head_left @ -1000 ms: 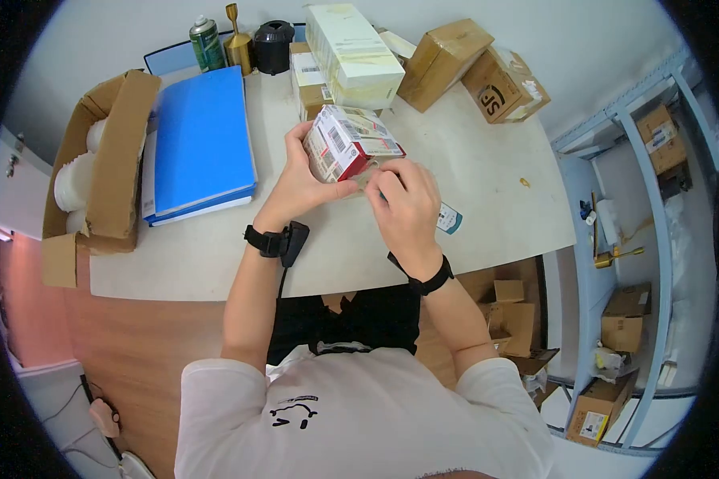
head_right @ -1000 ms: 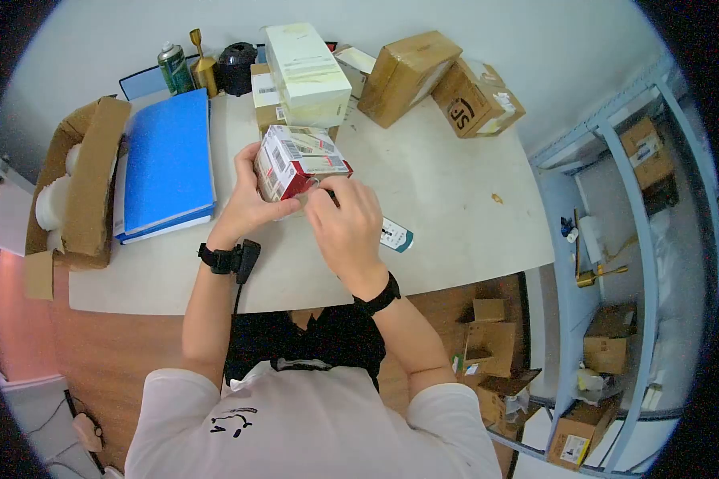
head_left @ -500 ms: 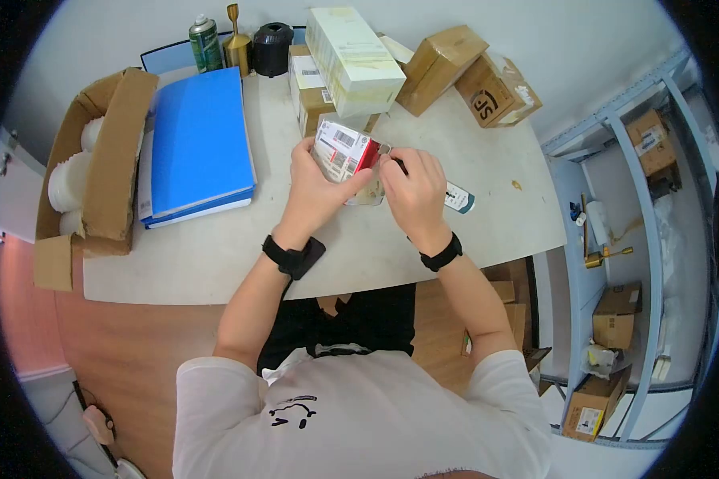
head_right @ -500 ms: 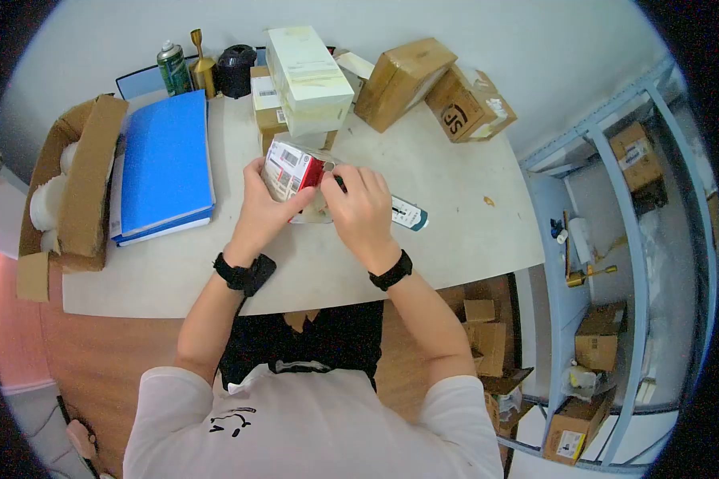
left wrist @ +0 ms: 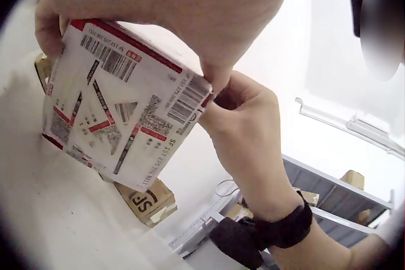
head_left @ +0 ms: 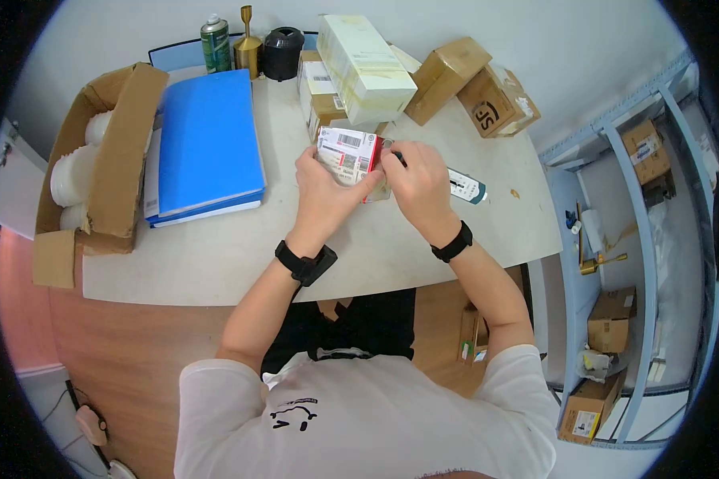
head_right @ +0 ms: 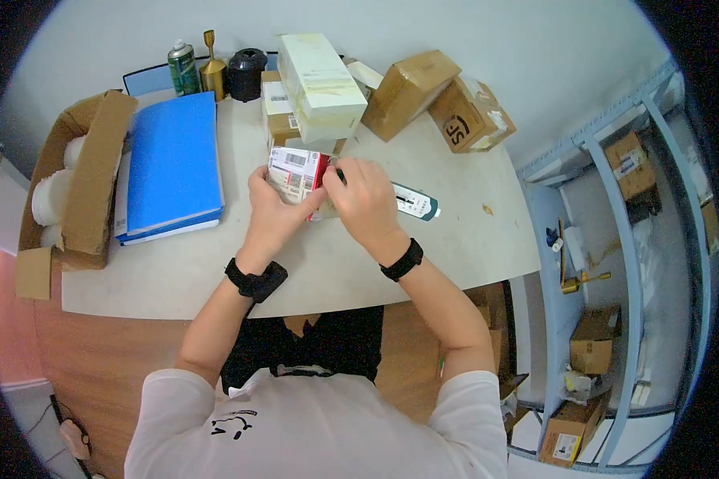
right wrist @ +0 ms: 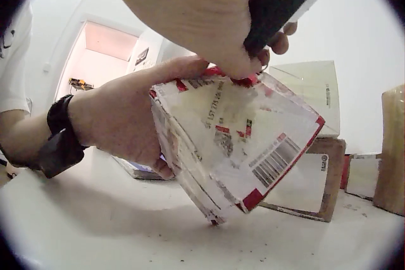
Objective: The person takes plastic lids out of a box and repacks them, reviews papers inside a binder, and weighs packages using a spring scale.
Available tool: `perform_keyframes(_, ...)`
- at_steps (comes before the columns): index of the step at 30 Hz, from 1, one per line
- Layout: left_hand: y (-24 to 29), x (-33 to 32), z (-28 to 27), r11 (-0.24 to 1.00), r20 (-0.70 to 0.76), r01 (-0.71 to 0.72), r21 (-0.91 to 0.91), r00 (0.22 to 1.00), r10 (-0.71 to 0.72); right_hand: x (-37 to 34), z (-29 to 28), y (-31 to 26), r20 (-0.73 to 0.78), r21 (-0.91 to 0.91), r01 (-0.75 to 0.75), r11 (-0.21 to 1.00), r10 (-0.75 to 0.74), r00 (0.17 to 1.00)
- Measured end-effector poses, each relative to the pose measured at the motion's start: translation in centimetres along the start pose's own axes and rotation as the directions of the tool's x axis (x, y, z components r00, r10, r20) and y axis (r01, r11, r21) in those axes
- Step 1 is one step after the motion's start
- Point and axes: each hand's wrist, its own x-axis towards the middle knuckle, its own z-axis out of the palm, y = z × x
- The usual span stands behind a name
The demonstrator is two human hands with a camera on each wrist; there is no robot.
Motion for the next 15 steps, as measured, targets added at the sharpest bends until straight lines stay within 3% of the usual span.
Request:
perform_keyframes(1,0.1,0.0,0.0,0.996,-0.021,-0.038,0.079,0.999,0.039,0.2,-0.1,0.0,0.041,0.0,-0.023,1.0,0.023,0.999)
perform_keyframes(8,0.4,0.0,-0.3,0.997,-0.037,-0.003,0.082,0.999,0.006,0.3,1.0,-0.4,-0.019,0.06,-0.006,0.998,0.007,1.0)
perform_keyframes(11,0.1,0.4,-0.7,0.998,-0.017,0.019,0.052,1.0,-0.019,0.3,1.1,0.4,-0.066,0.124,0.048,0.991,-0.04,0.997)
perform_keyframes(13,-0.4,0.7,-0.6,0.989,0.05,0.094,-0.117,0.995,-0.089,0.7,0.2,1.5,0.011,0.189,0.113,0.975,-0.118,0.993)
perform_keyframes(15,-1.2,1.1,-0.5,0.984,0.073,0.11,-0.138,0.992,-0.1,1.5,-0.7,2.2,0.086,0.247,0.062,0.967,-0.085,0.993)
